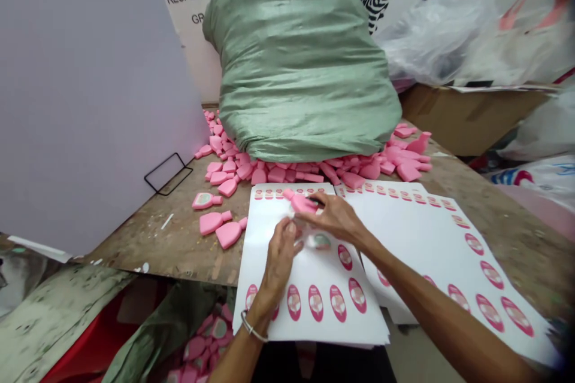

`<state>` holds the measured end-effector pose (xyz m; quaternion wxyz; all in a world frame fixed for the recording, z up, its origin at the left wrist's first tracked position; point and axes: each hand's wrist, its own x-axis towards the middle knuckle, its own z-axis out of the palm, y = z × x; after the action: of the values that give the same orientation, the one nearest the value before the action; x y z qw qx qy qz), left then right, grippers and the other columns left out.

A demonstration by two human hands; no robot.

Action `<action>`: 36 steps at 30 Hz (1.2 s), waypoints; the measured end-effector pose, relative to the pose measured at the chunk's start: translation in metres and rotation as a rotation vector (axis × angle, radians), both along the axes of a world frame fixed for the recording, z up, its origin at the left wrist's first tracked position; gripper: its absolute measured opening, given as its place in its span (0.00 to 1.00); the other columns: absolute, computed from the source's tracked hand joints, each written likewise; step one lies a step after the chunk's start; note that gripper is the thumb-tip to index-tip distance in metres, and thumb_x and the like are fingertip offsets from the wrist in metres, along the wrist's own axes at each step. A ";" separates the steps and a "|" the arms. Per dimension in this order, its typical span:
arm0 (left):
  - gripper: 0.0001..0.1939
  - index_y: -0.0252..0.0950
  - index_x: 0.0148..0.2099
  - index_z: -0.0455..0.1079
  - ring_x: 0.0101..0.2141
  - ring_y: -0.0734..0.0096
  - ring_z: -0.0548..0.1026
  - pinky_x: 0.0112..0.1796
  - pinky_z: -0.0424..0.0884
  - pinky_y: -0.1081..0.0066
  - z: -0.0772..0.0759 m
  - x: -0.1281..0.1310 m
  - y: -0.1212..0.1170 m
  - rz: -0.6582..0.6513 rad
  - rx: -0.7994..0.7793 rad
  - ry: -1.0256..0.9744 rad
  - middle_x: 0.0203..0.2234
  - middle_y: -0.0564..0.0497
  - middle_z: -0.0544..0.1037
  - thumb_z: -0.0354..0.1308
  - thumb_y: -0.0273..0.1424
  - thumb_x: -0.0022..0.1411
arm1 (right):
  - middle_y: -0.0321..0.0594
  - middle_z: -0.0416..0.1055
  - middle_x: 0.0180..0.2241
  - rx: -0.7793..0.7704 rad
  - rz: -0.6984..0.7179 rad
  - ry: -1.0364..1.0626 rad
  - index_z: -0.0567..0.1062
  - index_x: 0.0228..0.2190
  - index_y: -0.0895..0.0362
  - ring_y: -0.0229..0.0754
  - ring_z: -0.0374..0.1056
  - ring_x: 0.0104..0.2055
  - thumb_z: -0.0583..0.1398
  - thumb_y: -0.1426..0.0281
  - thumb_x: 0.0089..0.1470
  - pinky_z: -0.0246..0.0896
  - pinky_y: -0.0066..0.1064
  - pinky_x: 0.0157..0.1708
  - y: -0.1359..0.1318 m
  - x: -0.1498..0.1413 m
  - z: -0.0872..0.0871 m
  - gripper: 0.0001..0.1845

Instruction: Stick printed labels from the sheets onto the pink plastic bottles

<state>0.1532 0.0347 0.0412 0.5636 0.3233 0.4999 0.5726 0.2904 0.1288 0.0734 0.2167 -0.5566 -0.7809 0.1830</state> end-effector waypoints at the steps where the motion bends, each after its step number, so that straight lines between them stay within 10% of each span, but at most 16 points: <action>1: 0.24 0.36 0.51 0.67 0.50 0.58 0.73 0.47 0.71 0.65 0.003 0.001 -0.001 0.022 -0.001 -0.020 0.49 0.41 0.73 0.57 0.46 0.59 | 0.41 0.77 0.37 -0.064 0.077 0.093 0.75 0.41 0.53 0.45 0.72 0.37 0.61 0.53 0.50 0.63 0.32 0.35 -0.018 0.000 0.002 0.21; 5: 0.23 0.36 0.48 0.68 0.47 0.59 0.74 0.43 0.72 0.68 0.013 0.005 -0.009 0.084 -0.014 -0.027 0.46 0.41 0.75 0.58 0.47 0.58 | 0.39 0.74 0.39 -0.218 0.205 0.319 0.70 0.46 0.53 0.41 0.70 0.37 0.56 0.55 0.56 0.63 0.31 0.35 -0.053 0.019 -0.005 0.20; 9: 0.23 0.32 0.44 0.66 0.32 0.65 0.77 0.32 0.75 0.68 0.018 0.009 -0.017 -0.014 -0.054 -0.094 0.39 0.40 0.76 0.52 0.49 0.61 | 0.39 0.72 0.31 0.000 -0.050 0.111 0.69 0.40 0.54 0.41 0.66 0.31 0.50 0.59 0.61 0.58 0.33 0.32 -0.047 0.051 -0.029 0.14; 16: 0.23 0.32 0.36 0.68 0.22 0.75 0.70 0.25 0.71 0.72 0.009 0.025 -0.014 -0.084 -0.053 0.023 0.24 0.53 0.68 0.55 0.50 0.58 | 0.42 0.72 0.30 0.369 0.076 -0.139 0.71 0.31 0.57 0.42 0.64 0.33 0.53 0.68 0.61 0.52 0.34 0.36 -0.052 0.057 -0.054 0.10; 29: 0.19 0.36 0.35 0.64 0.22 0.78 0.65 0.26 0.68 0.75 0.004 0.028 -0.014 -0.090 0.012 0.125 0.24 0.57 0.62 0.50 0.48 0.63 | 0.37 0.70 0.26 0.267 0.023 -0.007 0.69 0.28 0.55 0.40 0.63 0.29 0.60 0.63 0.52 0.56 0.32 0.33 -0.043 0.055 -0.057 0.08; 36: 0.27 0.33 0.41 0.68 0.25 0.70 0.74 0.27 0.73 0.71 0.000 0.025 -0.013 -0.025 -0.070 -0.026 0.26 0.52 0.69 0.50 0.54 0.60 | 0.35 0.68 0.23 0.071 -0.045 0.387 0.69 0.25 0.56 0.36 0.62 0.25 0.62 0.58 0.50 0.58 0.28 0.25 -0.055 0.059 -0.020 0.15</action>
<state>0.1780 0.0212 0.0413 0.5881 0.3025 0.5082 0.5517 0.3492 0.0742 0.0529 0.3862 -0.5204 -0.7179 0.2543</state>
